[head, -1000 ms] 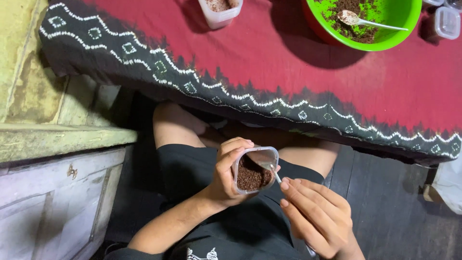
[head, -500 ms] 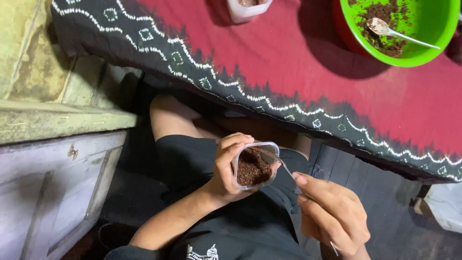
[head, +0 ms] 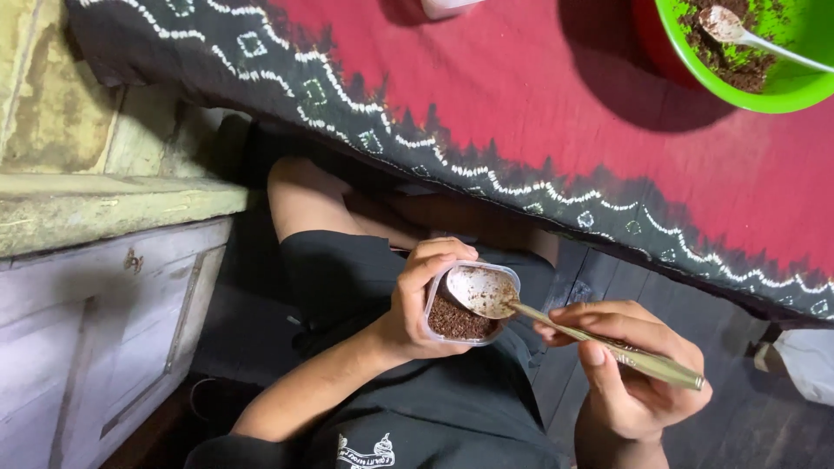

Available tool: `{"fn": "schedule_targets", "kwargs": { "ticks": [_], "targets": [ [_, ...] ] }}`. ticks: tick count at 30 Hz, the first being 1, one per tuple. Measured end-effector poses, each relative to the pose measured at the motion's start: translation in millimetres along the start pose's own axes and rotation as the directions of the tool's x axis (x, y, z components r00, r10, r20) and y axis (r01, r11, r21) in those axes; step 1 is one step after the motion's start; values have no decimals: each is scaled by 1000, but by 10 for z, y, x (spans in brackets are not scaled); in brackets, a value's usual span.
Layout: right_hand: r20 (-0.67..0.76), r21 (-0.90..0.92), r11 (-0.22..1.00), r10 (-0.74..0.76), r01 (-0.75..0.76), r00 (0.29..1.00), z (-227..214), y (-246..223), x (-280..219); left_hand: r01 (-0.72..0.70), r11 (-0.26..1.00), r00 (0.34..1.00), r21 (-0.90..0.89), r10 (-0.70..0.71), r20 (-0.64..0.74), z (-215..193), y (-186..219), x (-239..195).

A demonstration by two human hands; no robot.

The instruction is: The person scoops a dark brown granular substance from a green bowl into small plastic containers using a spoon. They repeatedly transfer the substance, level it with the spoon, and place the filled containers on the table.

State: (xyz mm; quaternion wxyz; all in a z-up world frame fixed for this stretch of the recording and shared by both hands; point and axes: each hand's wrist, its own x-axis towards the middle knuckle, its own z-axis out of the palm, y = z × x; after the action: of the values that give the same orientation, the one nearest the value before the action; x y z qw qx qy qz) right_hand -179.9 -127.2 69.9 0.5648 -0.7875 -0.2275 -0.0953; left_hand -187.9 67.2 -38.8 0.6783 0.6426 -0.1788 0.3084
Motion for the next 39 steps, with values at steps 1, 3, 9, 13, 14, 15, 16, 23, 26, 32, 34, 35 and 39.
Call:
{"fn": "schedule_targets", "kwargs": {
  "ticks": [1,3,9,13,14,15,16,23,26,32,34,35,39],
  "targets": [
    [-4,-1,1000,6,-6,1000,-15,27,-48,5,1000,1000,-3,-5,5,-2,13,1],
    [-52,135,984,124,-116,991,-41,97,-126,21,999,999,-25,-20,47,-4,16,20],
    [-118,394,912,178,-119,977,53,345,-222,33,999,994,-39,-29,102,13,43,45],
    [-155,367,921,198,-130,968,95,418,-250,61,995,992,-78,-52,113,37,70,16],
    [-155,421,896,228,-144,961,90,439,-255,51,997,991,-61,-43,130,43,70,21],
    [-154,473,867,257,-157,954,82,457,-260,41,998,989,-44,-34,147,51,74,27],
    [-159,474,866,261,-158,952,82,469,-267,44,998,988,-45,-37,152,60,71,20],
    [-144,539,801,392,-260,909,79,509,-310,51,996,963,-78,-29,268,103,92,22],
    [-146,566,794,360,-221,921,42,551,-347,68,994,959,-86,-42,282,131,89,12],
    [-194,510,847,280,-147,940,19,574,-424,66,996,956,-67,-44,289,176,64,-21],
    [-167,526,841,246,-124,955,30,567,-406,43,998,956,-34,-31,293,183,51,-10],
    [-181,502,857,231,-113,956,25,561,-410,30,999,957,-23,-22,289,185,45,-1],
    [-278,319,947,60,34,959,0,528,-360,23,1000,963,10,-24,268,188,46,5]
  ]
}}
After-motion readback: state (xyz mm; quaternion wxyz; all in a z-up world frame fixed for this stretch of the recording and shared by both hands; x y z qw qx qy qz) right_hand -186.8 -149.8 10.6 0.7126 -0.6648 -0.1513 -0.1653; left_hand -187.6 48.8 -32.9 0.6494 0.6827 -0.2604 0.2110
